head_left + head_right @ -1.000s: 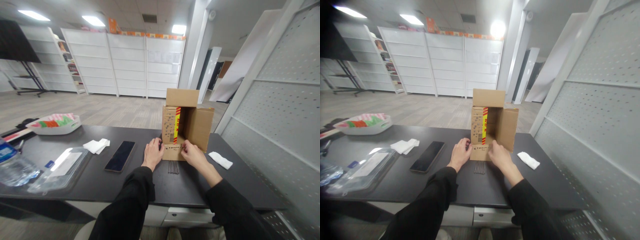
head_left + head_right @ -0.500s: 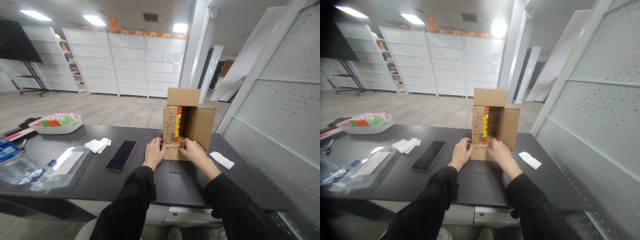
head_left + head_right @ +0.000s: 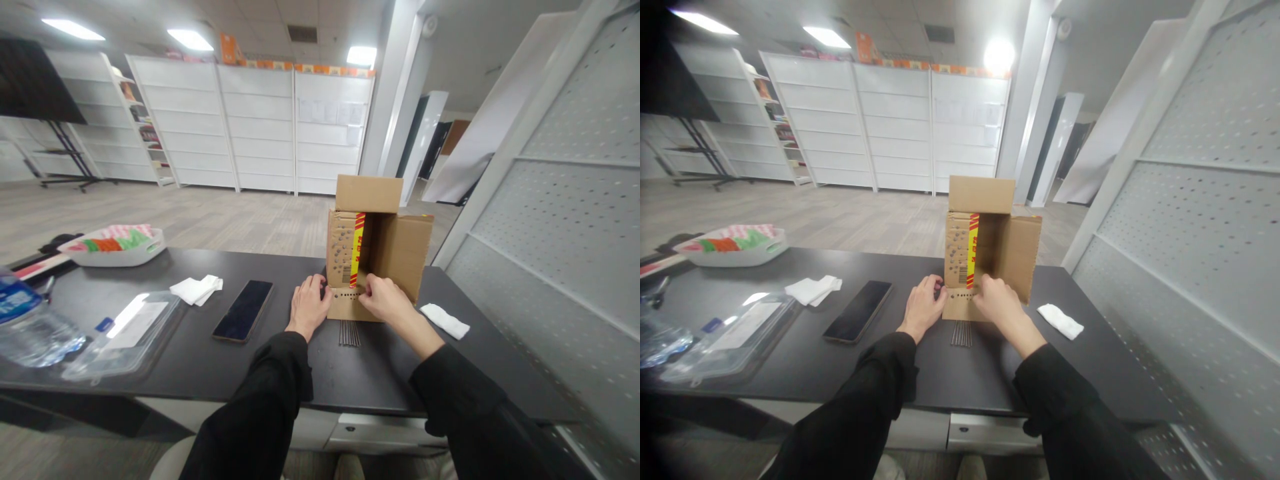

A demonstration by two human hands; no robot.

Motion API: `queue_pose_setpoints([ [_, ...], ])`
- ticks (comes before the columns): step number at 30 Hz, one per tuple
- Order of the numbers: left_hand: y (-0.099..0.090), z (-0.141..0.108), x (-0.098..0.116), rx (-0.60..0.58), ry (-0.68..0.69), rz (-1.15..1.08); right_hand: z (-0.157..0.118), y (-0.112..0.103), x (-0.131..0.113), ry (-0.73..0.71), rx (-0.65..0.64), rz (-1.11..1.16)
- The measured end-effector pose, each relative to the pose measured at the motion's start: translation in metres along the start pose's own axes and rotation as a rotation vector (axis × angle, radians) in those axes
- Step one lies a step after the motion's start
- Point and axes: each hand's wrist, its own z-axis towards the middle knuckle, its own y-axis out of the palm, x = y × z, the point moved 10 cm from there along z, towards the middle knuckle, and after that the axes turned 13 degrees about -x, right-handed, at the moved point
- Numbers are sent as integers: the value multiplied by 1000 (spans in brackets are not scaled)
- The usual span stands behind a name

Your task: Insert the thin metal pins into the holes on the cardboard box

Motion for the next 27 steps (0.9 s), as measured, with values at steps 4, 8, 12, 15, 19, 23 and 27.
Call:
queue_pose_setpoints([
  [4, 0, 0, 0, -7, -7, -1, -3, -6, -1, -20, 35, 42],
  [8, -1, 0, 0, -20, -23, -3, -6, -17, 0, -65, 95, 96],
  [12, -2, 0, 1, -11, -13, -7, -17, -27, 2, -116, 144, 168],
  [15, -2, 0, 1, -8, -14, -13, -31, -23, 5, -185, 166, 262],
  [19, -2, -1, 1, -8, -16, -13, -60, -4, -4, -431, 207, 355],
  [23, -2, -1, 0, -4, -10, -8, -82, 26, -6, -522, 206, 424],
  [27, -1, 0, 0, -11, -11, -11, -92, 45, -7, -517, 208, 417],
])
